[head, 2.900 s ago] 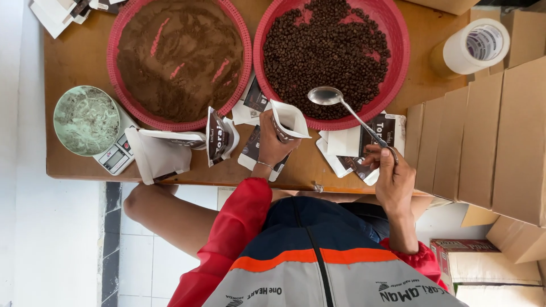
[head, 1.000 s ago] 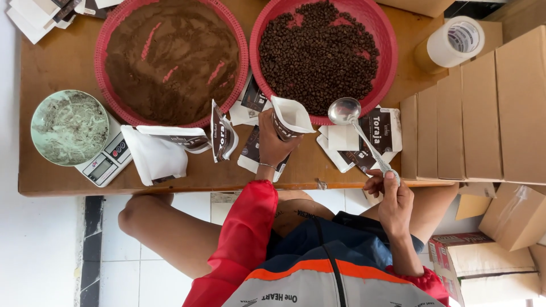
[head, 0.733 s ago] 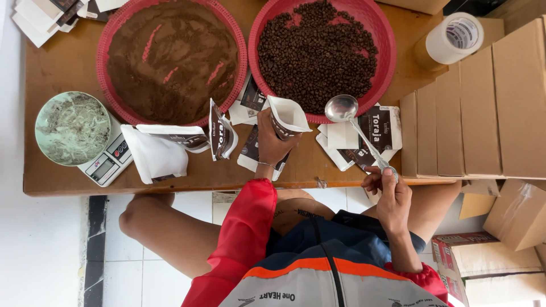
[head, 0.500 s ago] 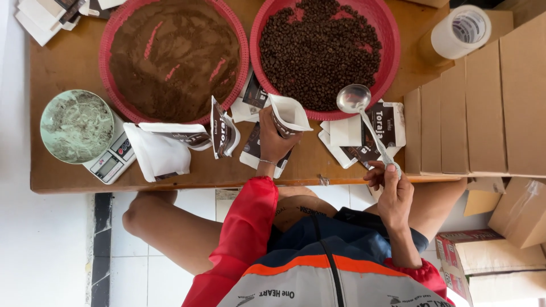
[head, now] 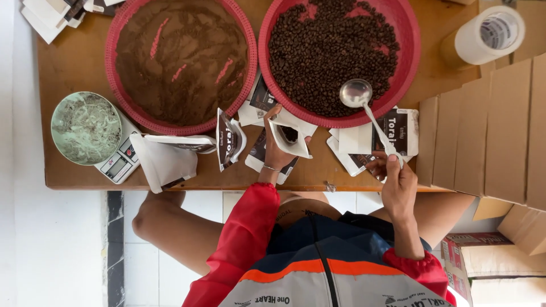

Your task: Filling small coffee bags with roasted beans using a spoon and folding the bags for packaging.

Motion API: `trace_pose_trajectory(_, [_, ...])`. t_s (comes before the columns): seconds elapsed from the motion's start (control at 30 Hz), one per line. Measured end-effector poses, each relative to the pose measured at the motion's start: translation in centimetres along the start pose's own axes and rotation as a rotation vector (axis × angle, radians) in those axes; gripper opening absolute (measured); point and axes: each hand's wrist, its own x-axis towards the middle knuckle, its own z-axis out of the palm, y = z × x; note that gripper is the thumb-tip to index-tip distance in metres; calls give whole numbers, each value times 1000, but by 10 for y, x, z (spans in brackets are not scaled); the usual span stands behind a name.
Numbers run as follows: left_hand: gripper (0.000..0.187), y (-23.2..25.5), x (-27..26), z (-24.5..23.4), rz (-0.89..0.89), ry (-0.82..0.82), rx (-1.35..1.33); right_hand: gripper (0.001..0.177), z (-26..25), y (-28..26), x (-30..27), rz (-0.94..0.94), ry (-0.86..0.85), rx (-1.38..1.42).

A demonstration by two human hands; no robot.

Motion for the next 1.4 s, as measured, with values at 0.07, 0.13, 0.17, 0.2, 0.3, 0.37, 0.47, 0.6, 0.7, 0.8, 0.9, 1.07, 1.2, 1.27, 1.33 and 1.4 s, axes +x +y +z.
trace_pose_trajectory(0.07, [102, -5, -1, 2, 15, -1, 6, 44, 5, 0, 10, 13, -34, -18])
trace_pose_trajectory(0.13, [104, -3, 0, 4, 7, 3, -10, 43, 12, 0, 20, 23, -53, -20])
trace_pose_trajectory(0.17, [106, -3, 1, 5, 9, 7, -30, 43, 16, 0, 25, 23, -67, -22])
trace_pose_trajectory(0.2, [106, -2, 2, 6, -4, 11, -23, 43, 19, -4, 30, 32, -78, -23])
trace_pose_trajectory(0.3, [104, -4, 3, 8, 8, 50, -90, 42, 28, -14, 44, 46, -132, -61])
trace_pose_trajectory(0.37, [105, -8, 1, 10, 33, 51, -57, 40, 30, -21, 50, 65, -171, -74])
trace_pose_trajectory(0.47, [103, -10, 3, 10, 85, 44, 11, 39, 29, -17, 57, 97, -189, -69])
trace_pose_trajectory(0.6, [103, -9, 9, -5, 77, 11, 43, 39, 27, 1, 65, 160, -189, -50])
trace_pose_trajectory(0.7, [103, -7, 11, -6, 53, -42, 85, 39, 26, 19, 67, 333, -168, 52])
trace_pose_trajectory(0.8, [103, -4, 10, -5, 28, -94, 126, 37, 21, 20, 68, 422, -145, 126])
trace_pose_trajectory(0.9, [102, 1, 4, -8, 3, -127, 184, 45, 8, 19, 70, 452, -272, 10])
trace_pose_trajectory(1.07, [102, 5, 3, -10, -43, -168, 332, 43, -6, 23, 74, 486, -299, 14])
trace_pose_trajectory(1.2, [115, -9, -4, 1, -21, -62, 255, 41, 13, 50, 78, 558, -304, 81])
trace_pose_trajectory(1.27, [112, 1, 1, 1, -11, -15, 106, 36, 24, 66, 81, 720, -238, 323])
trace_pose_trajectory(1.33, [116, 6, 5, -3, -24, -41, 93, 29, 29, 63, 82, 685, -211, 344])
trace_pose_trajectory(1.4, [119, 10, 10, -7, -39, -71, 80, 25, 30, 53, 82, 653, -183, 366])
